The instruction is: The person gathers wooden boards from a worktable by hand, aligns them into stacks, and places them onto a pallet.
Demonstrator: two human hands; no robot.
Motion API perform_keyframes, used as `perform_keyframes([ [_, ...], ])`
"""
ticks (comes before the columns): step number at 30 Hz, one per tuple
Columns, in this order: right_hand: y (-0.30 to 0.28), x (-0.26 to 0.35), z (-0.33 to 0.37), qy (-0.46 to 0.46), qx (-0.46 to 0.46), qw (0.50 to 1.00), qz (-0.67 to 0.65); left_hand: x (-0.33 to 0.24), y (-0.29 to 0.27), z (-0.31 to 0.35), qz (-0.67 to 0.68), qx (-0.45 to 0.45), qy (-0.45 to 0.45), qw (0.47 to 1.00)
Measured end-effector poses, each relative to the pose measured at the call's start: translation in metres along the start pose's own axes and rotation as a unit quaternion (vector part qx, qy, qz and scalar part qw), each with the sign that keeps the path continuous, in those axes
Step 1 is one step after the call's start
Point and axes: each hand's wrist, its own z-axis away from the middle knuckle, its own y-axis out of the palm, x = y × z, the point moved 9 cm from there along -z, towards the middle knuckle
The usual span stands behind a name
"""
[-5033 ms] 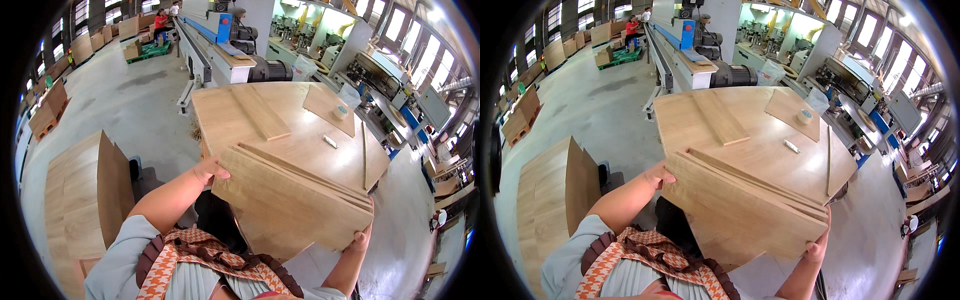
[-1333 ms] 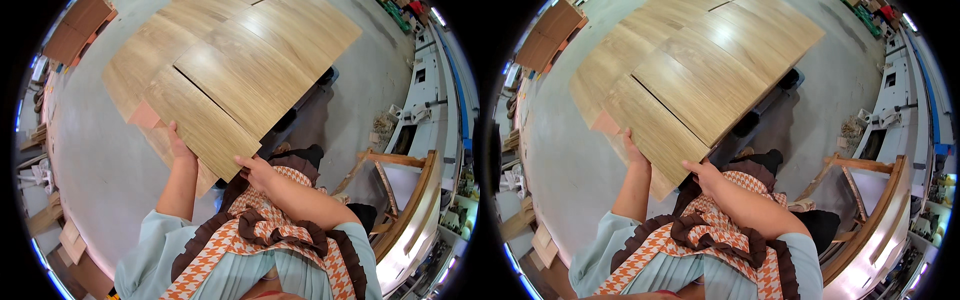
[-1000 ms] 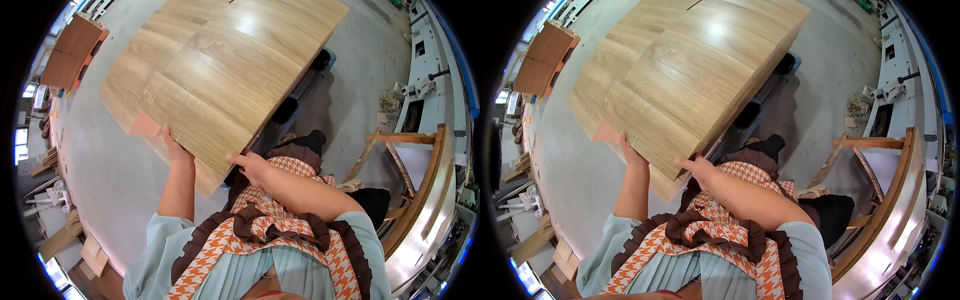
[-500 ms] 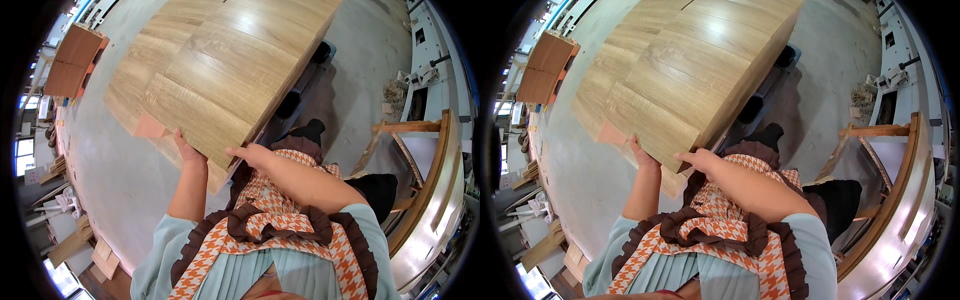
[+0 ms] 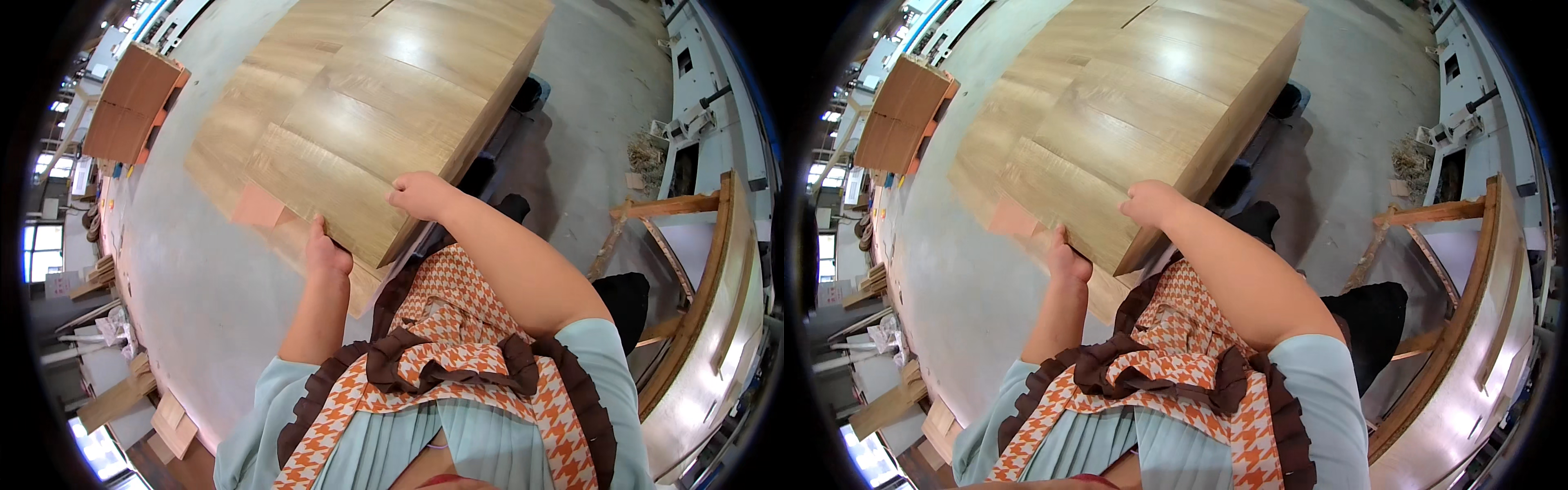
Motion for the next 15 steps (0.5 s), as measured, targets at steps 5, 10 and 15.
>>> perform_keyframes([
  [5,0.008,0.002,-0.002,0.002,0.04,0.998,0.049,0.002,-0.01,-0.005,0.022,-0.006,-0.006,1.0],
  [10,0.022,0.012,0.004,-0.043,0.012,0.995,0.088,0.002,-0.024,-0.013,0.072,0.011,-0.034,0.997],
  [15,0.043,0.025,0.033,-0.098,-0.006,0.993,0.06,-0.012,-0.045,-0.013,-0.003,-0.004,-0.02,1.0],
])
